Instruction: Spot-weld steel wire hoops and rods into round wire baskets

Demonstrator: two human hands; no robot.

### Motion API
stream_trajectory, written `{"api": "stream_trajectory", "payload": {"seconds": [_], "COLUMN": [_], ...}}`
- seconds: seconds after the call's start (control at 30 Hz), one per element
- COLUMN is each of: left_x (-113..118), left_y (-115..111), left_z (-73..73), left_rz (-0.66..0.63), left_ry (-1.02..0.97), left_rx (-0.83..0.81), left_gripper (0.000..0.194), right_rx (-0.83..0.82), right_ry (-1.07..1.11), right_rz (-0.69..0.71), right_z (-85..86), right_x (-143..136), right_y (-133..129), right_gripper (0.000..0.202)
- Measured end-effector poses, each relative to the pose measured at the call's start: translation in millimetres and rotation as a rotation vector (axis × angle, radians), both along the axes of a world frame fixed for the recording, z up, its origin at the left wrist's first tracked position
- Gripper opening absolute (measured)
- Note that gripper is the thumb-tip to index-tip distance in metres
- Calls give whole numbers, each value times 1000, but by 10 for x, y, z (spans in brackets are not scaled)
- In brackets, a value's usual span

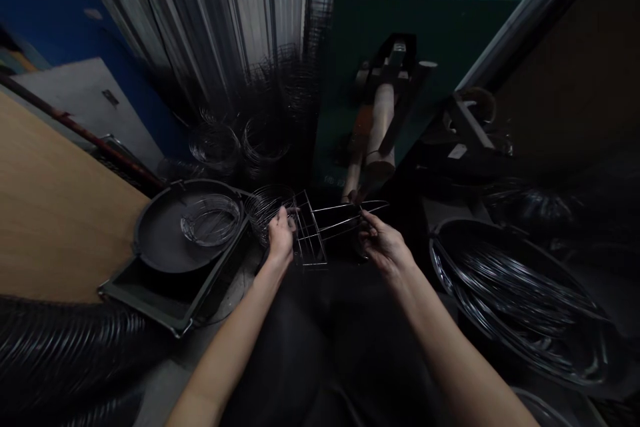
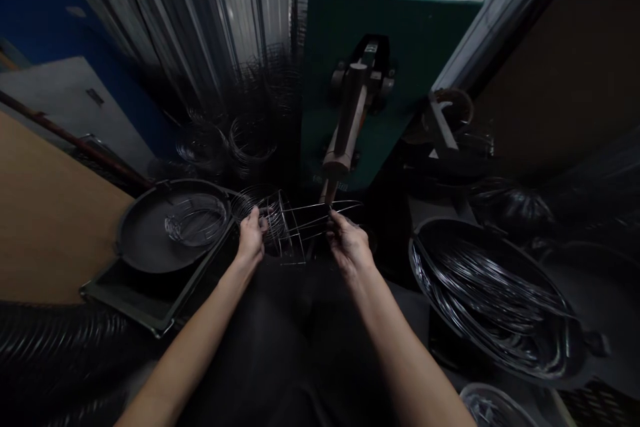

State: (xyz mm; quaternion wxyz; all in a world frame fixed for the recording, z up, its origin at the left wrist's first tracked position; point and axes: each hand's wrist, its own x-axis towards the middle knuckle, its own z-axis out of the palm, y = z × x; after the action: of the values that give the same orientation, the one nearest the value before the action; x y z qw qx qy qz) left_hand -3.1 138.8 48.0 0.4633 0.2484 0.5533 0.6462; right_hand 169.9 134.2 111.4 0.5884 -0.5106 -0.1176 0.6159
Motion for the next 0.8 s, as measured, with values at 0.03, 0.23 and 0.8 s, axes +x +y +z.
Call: {"api": "stream_trajectory", "payload": {"seconds": [0.03, 0.23, 0.8], "left_x": [-2, 23, -27], "left_y": [2, -18, 37], "left_z": [13, 76, 97], "left_rz": [-10, -3, -12], "left_ry": [-11, -83, -169], "left_rx": [8, 1, 14], "left_gripper": [44, 38, 39], "right_rx": [-11, -36, -95], "right_ry": [7, 49, -4], "right_rz": [-5, 40, -92], "right_z": [15, 38, -131], "right_x": [-5, 31, 354], "right_y": [0, -60, -503], "right_gripper": [22, 18, 20]}}
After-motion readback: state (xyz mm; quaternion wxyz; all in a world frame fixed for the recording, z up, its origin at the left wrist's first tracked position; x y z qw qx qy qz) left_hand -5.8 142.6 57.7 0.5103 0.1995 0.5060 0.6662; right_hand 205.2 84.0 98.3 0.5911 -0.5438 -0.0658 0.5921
